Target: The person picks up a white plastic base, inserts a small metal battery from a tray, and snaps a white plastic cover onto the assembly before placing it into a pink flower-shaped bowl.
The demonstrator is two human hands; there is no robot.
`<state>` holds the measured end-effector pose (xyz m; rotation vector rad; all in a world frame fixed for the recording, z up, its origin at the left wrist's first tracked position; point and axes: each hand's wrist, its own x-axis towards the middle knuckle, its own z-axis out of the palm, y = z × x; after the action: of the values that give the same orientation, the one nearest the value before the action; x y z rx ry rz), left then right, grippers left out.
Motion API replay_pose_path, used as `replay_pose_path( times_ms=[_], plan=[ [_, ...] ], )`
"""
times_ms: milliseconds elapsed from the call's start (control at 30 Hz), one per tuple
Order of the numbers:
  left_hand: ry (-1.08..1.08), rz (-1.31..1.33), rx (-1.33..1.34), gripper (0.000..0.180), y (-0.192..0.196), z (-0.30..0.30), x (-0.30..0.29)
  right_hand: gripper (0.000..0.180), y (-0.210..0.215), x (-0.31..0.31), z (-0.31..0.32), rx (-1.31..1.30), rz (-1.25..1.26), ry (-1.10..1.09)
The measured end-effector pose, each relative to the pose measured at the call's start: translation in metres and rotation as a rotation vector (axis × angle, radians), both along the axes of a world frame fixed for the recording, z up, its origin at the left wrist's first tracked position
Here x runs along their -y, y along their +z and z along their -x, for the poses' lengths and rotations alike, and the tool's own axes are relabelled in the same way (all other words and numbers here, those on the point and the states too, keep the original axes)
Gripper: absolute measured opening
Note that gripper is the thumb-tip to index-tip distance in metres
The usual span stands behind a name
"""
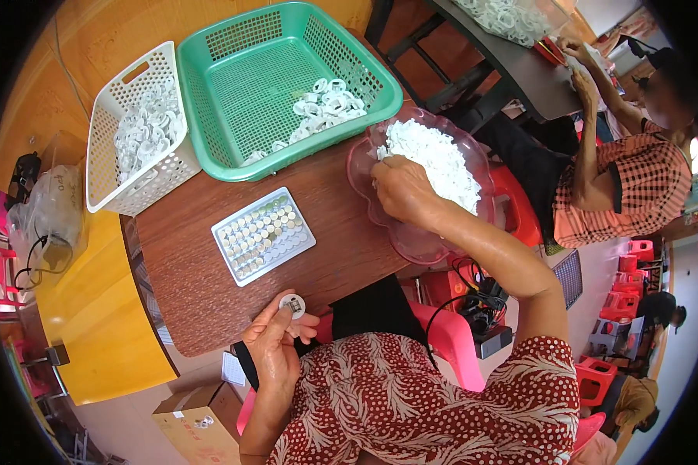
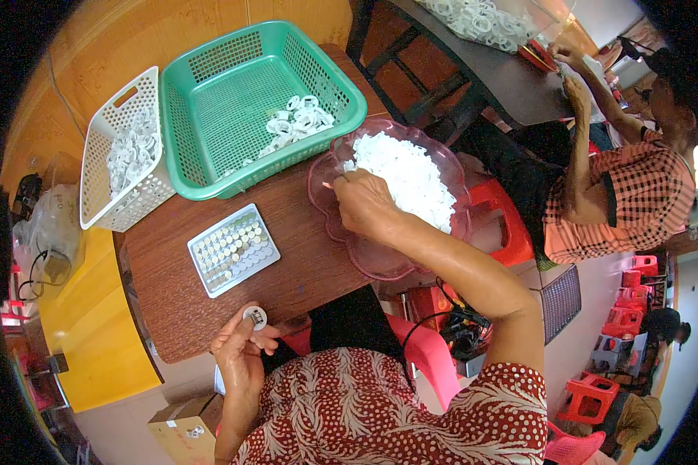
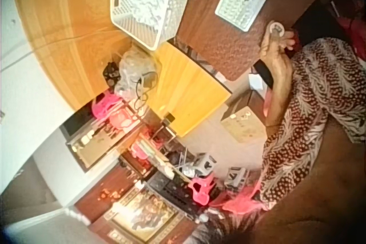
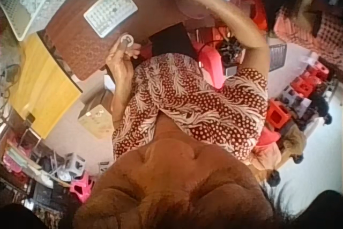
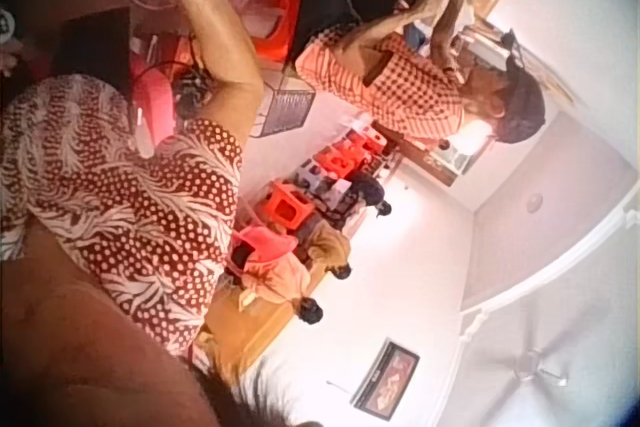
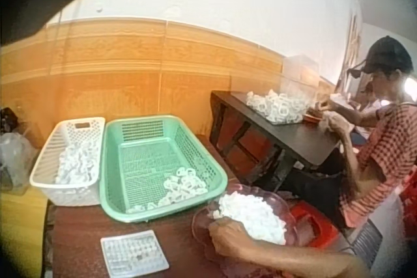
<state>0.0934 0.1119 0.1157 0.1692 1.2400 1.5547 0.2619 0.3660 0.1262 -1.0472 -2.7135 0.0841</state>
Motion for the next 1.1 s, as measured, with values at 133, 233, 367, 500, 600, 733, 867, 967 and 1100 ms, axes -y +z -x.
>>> replay_pose_path(
  times_ms=[133,233,367,500,600,733,867,967,1100],
  plan=[
    [-0.002,0.007,0.01,0.032,0.0,0.0,0.0,0.012,0.007,-0.001,-0.015,-0.342,0.378,-0.028],
    [-0.001,0.015,0.004,0.032,0.0,0.0,0.0,0.013,0.016,-0.002,-0.022,-0.443,0.568,-0.192],
    [0.003,0.003,0.027,0.03,0.002,0.001,-0.001,0.013,0.007,0.005,-0.03,-0.281,0.299,-0.058],
    [0.003,-0.002,0.024,0.03,0.0,0.0,-0.001,0.018,0.006,0.013,-0.032,-0.086,0.092,0.021],
    [0.004,0.009,-0.006,0.031,-0.001,0.0,-0.002,0.021,0.007,0.012,-0.029,-0.025,0.039,0.057],
    [0.007,-0.009,0.0,0.032,-0.002,-0.002,-0.002,0.021,0.0,0.002,-0.031,0.019,0.047,0.113],
    [0.01,-0.001,0.002,0.033,-0.002,-0.002,-0.002,0.018,0.004,-0.003,-0.031,0.03,0.108,0.14],
    [0.0,-0.005,0.023,0.03,0.0,-0.001,0.0,0.012,0.005,-0.001,-0.032,-0.016,0.107,0.152],
    [-0.014,-0.007,0.035,0.03,0.001,-0.001,-0.002,0.012,0.016,0.016,-0.032,-0.196,0.012,0.156]
  ],
)
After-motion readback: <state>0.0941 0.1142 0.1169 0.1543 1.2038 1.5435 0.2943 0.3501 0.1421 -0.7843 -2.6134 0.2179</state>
